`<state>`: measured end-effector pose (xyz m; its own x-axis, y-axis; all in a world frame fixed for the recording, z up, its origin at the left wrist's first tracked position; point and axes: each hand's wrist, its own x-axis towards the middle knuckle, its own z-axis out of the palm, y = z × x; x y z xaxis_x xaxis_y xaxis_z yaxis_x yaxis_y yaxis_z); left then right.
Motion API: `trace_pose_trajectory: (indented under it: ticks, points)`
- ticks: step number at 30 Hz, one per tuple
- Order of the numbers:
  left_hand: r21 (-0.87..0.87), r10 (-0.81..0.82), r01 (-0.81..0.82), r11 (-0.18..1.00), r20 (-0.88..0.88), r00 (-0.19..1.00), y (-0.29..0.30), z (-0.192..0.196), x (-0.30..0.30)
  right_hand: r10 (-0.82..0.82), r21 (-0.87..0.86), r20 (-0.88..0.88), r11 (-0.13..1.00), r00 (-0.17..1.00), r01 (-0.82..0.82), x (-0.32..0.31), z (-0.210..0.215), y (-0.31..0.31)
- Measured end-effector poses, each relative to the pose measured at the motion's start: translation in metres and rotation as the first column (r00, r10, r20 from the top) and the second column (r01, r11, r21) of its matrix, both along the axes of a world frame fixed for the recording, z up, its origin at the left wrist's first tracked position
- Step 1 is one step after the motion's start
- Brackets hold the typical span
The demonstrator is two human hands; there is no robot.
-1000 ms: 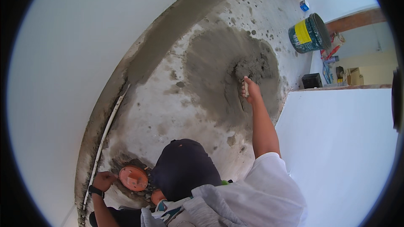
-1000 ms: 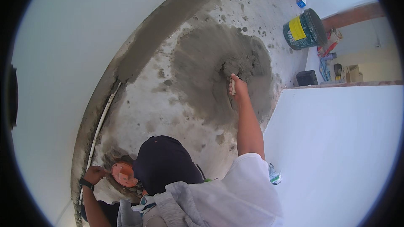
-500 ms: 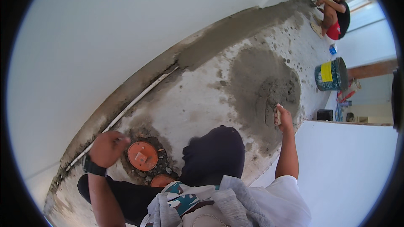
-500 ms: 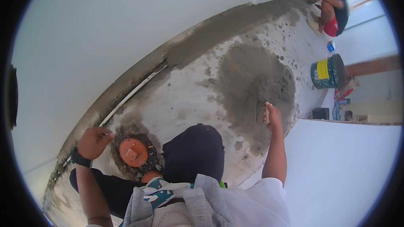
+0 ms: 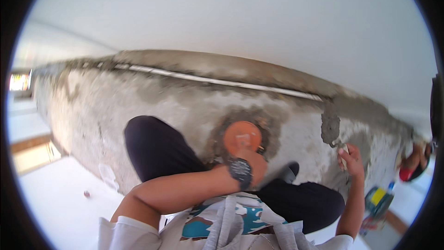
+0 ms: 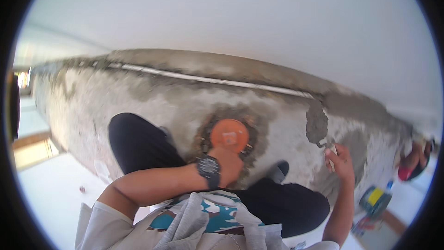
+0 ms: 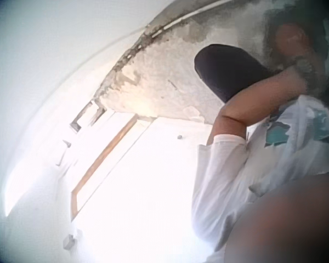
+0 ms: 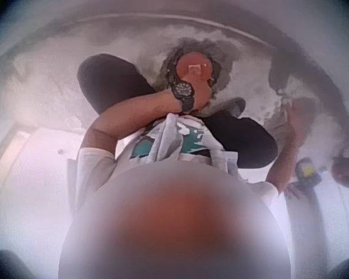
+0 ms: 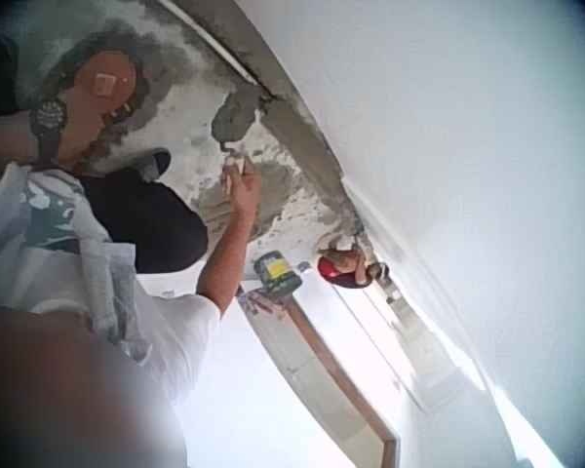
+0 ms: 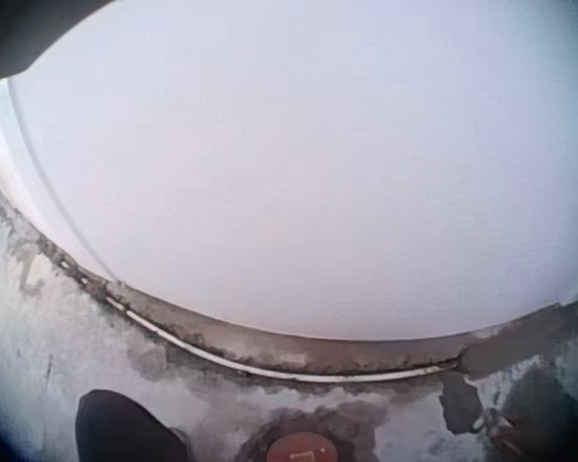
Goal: The person scoops wet cement from the floor with a trowel and applies it to the base of a wall, smoothing it in place. The person repeats this process along the wall base, occasionally walking to gather more cement.
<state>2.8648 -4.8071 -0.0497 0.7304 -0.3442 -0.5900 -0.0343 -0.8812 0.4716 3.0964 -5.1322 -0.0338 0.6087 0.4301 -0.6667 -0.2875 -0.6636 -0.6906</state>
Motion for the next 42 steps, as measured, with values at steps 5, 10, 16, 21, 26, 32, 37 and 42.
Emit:
trace_pose_trajectory:
  ticks: [5,10,16,21,26,32,37,42]
  points:
    - [-0.107,0.133,-0.126,0.986,0.052,0.99,-0.009,-0.053,-0.061,0.47,0.038,-0.081,0.882,0.879,-0.469,0.006,0.011,0.235]
    - [-0.093,0.291,-0.281,0.955,0.125,0.949,-0.01,-0.125,-0.079,0.726,0.108,-0.127,0.688,0.676,-0.718,-0.057,-0.022,0.488]
    - [-0.226,0.447,-0.424,0.877,0.06,0.892,0.076,-0.129,-0.115,0.802,0.331,-0.054,0.577,0.595,-0.747,-0.201,-0.091,0.737]
    - [-0.262,0.513,-0.489,0.832,0.029,0.858,0.137,-0.122,-0.135,0.637,0.115,0.666,0.428,0.389,-0.896,-0.328,-0.175,0.887]
    - [-0.273,0.561,-0.537,0.798,0.011,0.828,0.162,-0.121,-0.141,0.681,-0.205,0.675,0.544,0.285,-0.814,-0.412,-0.246,0.955]
    - [-0.306,0.557,-0.539,0.785,-0.032,0.83,0.171,-0.112,-0.144,0.652,-0.117,0.672,0.562,0.352,-0.819,-0.375,-0.255,0.872]
    - [-0.273,0.454,-0.456,0.847,-0.074,0.888,0.177,-0.099,-0.154,0.745,-0.129,0.58,0.483,0.329,-0.866,-0.304,-0.232,0.785]
    - [-0.188,0.246,-0.268,0.945,-0.134,0.96,0.186,-0.071,-0.14,0.694,0.14,0.447,0.568,0.564,-0.811,-0.203,-0.185,0.652]
